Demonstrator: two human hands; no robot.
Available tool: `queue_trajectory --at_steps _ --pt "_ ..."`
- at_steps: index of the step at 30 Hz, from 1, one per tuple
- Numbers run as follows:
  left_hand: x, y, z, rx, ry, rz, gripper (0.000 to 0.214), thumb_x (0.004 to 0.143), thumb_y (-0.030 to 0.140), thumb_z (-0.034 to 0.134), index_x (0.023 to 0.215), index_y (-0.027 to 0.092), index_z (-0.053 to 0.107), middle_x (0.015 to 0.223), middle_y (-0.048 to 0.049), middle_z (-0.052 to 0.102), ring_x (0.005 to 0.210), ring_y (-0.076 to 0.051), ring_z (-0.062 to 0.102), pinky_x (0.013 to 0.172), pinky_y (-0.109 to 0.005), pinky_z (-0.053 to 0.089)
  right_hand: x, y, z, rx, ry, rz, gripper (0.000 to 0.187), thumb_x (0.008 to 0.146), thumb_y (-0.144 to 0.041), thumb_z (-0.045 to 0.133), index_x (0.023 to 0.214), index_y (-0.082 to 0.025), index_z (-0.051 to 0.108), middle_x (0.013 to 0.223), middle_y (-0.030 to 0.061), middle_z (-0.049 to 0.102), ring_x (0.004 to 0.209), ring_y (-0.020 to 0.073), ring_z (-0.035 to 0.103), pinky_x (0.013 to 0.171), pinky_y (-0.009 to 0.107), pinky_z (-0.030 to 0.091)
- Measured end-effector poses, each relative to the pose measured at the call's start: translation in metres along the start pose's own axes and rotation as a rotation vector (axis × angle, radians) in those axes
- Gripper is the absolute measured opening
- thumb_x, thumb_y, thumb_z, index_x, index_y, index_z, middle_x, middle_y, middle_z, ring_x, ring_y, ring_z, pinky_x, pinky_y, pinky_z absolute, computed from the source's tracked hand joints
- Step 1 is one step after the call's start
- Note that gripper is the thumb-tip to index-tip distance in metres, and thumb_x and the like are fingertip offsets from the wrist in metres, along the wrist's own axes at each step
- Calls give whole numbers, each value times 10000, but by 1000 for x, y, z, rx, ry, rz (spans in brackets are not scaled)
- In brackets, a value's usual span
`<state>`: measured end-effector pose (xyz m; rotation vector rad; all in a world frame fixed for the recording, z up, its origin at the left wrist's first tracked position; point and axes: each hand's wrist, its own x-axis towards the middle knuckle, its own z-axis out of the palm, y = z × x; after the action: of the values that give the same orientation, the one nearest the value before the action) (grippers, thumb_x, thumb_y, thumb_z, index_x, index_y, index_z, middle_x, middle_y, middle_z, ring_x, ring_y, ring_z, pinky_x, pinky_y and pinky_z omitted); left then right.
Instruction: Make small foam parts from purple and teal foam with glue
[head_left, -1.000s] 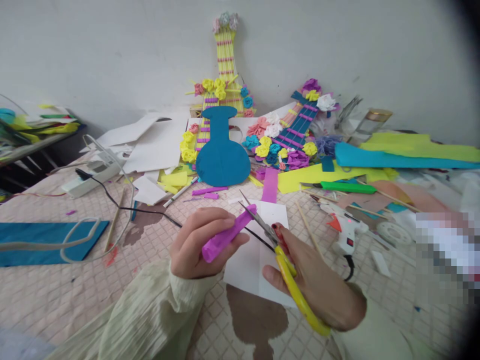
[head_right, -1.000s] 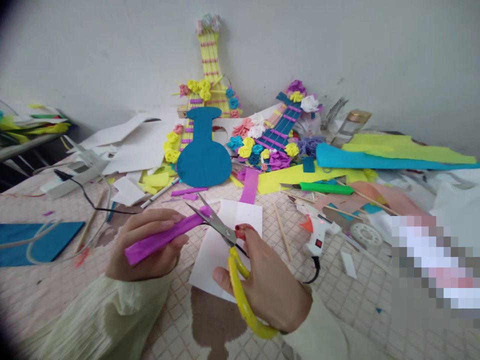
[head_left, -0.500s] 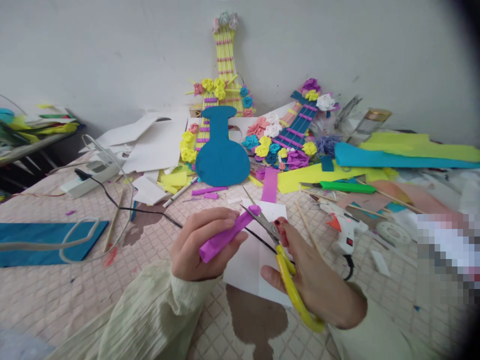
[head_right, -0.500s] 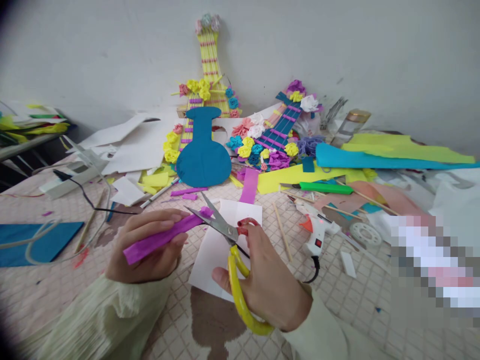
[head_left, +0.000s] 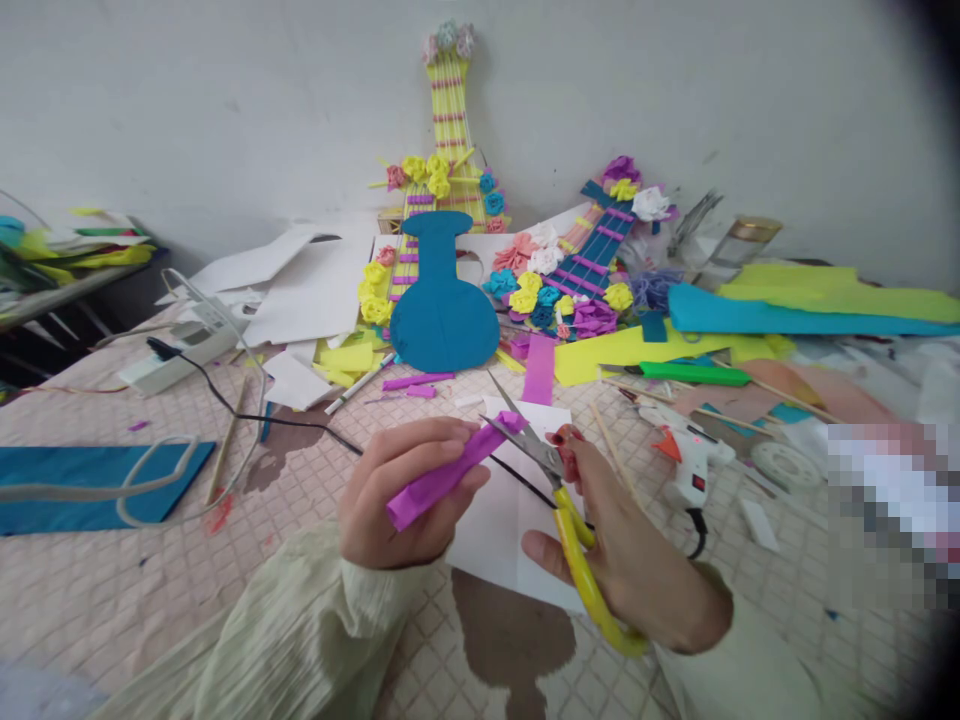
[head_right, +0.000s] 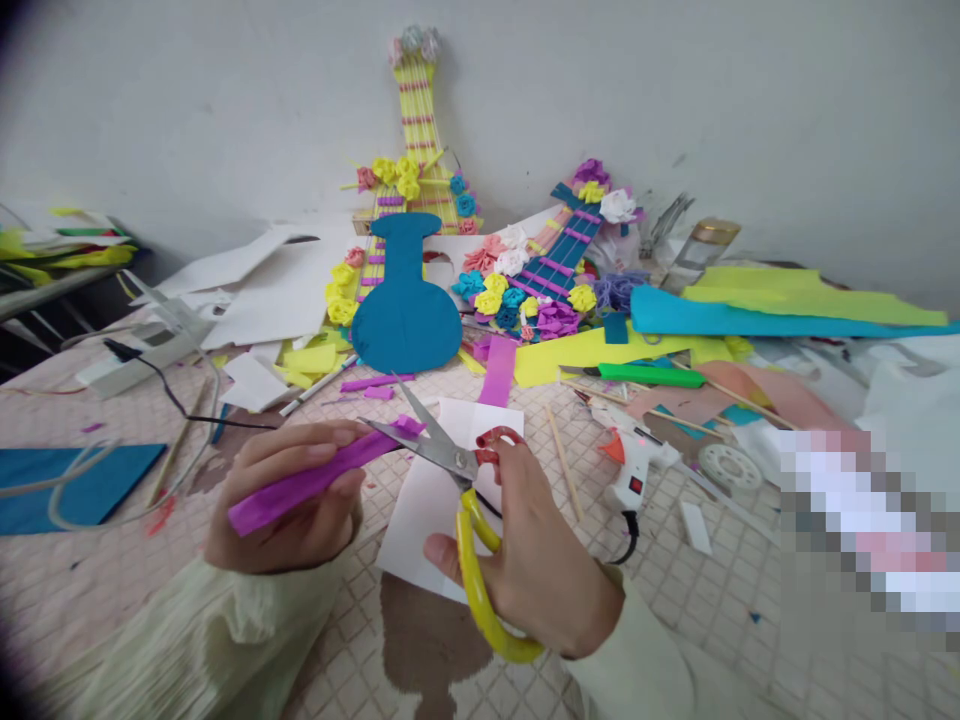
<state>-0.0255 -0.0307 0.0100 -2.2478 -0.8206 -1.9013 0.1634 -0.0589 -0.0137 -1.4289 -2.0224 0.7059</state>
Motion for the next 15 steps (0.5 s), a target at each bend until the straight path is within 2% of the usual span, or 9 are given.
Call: queue_trajectory --at_steps 8,15 --pt "-2 -10 4 -110 41 1 275 664 131 643 923 154 552 834 -32 635 749 -145 623 661 -284 553 -1 2 0 39 -23 41 579 710 -387 565 1168 -232 246 1154 96 372 1043 240 411 870 423 396" --pt "-2 -4 5 -55 -14 -10 244 667 119 663 879 171 554 840 -28 617 771 -150 627 674 -286 551 2 -6 -3 91 -116 117 467 706 -383 568 1075 -192 355 995 82 473 878 211 478 764 380 434"
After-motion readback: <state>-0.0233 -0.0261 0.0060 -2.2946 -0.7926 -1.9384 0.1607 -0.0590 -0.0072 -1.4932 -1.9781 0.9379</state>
